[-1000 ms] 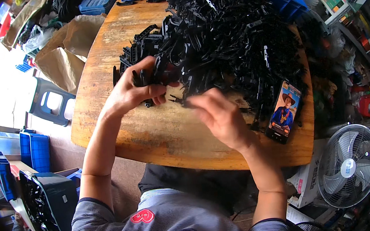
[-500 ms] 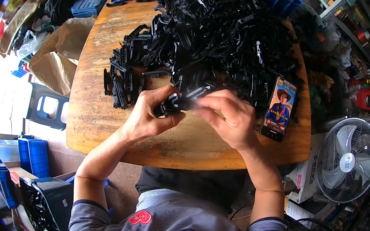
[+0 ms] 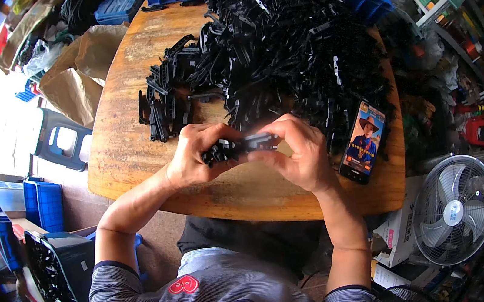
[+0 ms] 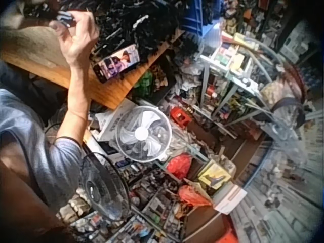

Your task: The person assembles plastic clips by taking components from a pile on the table and snapping the pieces together by hand.

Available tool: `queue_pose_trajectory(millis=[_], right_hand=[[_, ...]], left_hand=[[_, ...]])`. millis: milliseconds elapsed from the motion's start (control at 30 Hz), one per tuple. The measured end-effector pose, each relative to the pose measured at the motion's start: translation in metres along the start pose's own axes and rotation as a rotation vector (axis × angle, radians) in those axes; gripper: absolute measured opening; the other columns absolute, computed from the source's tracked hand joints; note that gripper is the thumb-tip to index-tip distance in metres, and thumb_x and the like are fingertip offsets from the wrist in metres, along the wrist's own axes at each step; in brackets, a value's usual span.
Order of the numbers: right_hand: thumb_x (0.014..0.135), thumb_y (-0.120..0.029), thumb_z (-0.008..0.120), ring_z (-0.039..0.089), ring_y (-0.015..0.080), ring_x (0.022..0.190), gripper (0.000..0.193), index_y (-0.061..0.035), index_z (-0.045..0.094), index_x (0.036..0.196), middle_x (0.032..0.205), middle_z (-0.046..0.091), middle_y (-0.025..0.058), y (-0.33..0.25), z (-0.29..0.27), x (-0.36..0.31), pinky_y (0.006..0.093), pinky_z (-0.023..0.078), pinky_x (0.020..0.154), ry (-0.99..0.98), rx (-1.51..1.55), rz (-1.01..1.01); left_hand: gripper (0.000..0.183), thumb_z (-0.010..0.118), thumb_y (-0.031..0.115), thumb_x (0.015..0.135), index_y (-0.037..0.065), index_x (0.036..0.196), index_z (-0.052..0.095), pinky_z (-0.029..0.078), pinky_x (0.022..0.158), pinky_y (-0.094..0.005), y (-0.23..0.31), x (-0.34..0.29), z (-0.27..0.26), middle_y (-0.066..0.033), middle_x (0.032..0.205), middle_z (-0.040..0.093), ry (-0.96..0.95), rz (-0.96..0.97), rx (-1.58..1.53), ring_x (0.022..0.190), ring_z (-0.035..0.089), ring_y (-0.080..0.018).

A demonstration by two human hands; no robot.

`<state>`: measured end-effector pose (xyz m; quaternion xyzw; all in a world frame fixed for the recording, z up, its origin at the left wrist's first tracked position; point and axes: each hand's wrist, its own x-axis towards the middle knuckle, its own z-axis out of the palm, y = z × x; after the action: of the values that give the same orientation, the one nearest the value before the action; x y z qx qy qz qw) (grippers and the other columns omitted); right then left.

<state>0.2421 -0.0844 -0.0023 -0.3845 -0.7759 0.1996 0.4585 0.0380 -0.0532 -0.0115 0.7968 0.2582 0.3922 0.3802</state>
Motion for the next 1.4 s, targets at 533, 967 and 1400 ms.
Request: queue_pose_trajectory(millis=[533,967,1400], right_hand=[[0.066,-0.034,0.082,0.058,0.0161,0.093,0.068,-0.0025,0.047,0.114,0.099,0.058,0.0068,-0.003,0.009,-0.001,0.0278,0.049,0.074,-0.130,0.359,0.274],[0.074,-0.014,0.075,0.052,0.0052,0.053,0.042,-0.0074,0.047,0.105,0.080,0.058,0.0023,0.052,-0.035,0.120,0.0145,0.037,0.038,0.460,0.365,0.332],[0.079,-0.007,0.067,0.060,0.0152,0.076,0.008,-0.0014,0.063,0.083,0.087,0.065,0.0061,0.034,-0.071,0.093,0.0273,0.048,0.070,-0.058,-0.180,0.101]], left_hand=[[0.071,0.074,0.023,0.075,0.004,0.131,0.035,0.049,0.069,-0.0392,-0.011,0.004,0.014,-0.0202,0.087,0.064,-0.036,-0.131,-0.120,0.078,0.064,-0.0359],[0.034,0.068,0.017,0.076,0.008,0.108,0.058,0.049,0.064,-0.0341,-0.033,0.006,-0.026,-0.0114,0.090,0.055,0.081,-0.150,0.656,0.084,0.059,-0.0243],[0.013,0.062,0.002,0.082,0.002,0.092,0.053,0.047,0.058,-0.0281,-0.033,0.019,-0.043,-0.0100,0.079,0.058,0.260,-0.339,0.036,0.066,0.058,-0.0150]])
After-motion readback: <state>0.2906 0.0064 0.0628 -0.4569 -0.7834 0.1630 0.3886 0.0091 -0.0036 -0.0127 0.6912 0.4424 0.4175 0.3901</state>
